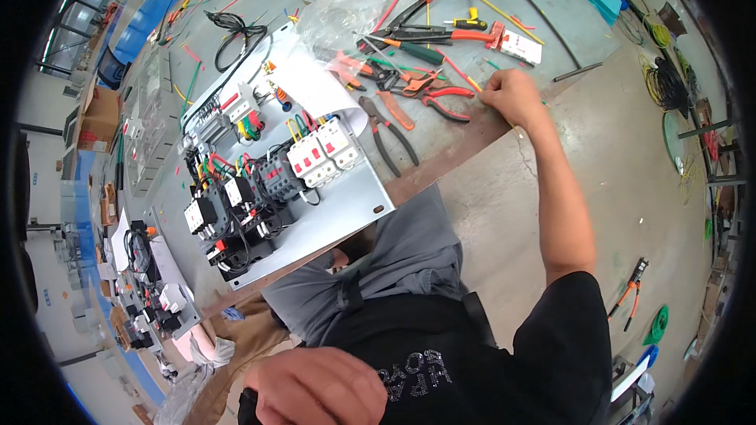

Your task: The person connects colored wires to terminals on an electrical control panel using a screwdriver. They strip wire ends, insert them into terminal blocks, and tighten screws to secure connections.

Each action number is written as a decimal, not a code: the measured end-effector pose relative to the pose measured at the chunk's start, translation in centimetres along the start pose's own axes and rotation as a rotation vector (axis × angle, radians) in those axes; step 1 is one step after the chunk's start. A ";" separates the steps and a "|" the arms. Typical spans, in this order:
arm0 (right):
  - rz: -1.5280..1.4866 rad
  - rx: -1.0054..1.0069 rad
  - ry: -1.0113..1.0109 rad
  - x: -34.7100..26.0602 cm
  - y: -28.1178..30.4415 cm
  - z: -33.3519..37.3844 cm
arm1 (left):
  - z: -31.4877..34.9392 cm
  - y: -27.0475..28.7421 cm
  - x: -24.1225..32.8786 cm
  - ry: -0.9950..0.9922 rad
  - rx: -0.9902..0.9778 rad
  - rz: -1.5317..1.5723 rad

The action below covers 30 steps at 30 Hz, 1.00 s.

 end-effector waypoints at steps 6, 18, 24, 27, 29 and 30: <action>-0.030 -0.022 -0.016 -1.3 1.4 0.1 | 2.0 2.8 -2.3 0.167 0.073 0.018; 0.119 0.034 -0.062 4.2 4.0 -0.4 | 12.1 5.6 -6.8 0.444 0.372 -0.090; 0.087 0.055 0.042 0.5 3.5 3.0 | 16.2 5.7 -8.0 0.430 0.407 -0.073; 0.131 -0.034 -0.077 0.4 2.0 4.5 | 17.4 5.8 -8.0 0.405 0.437 -0.067; 0.081 -0.106 -0.154 2.2 1.8 3.6 | 17.9 5.9 -8.0 0.401 0.445 -0.068; 0.050 -0.142 -0.196 3.0 1.3 3.5 | 18.1 6.0 -8.0 0.407 0.446 -0.072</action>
Point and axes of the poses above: each hand's wrist, its own z-axis away from the middle knuckle, its own y-axis out of the back of the hand, x = y × z, the point moved 9 cm from there along -z, towards the middle knuckle, and after that the axes turned 4 degrees about -x, right-handed, at the moved point
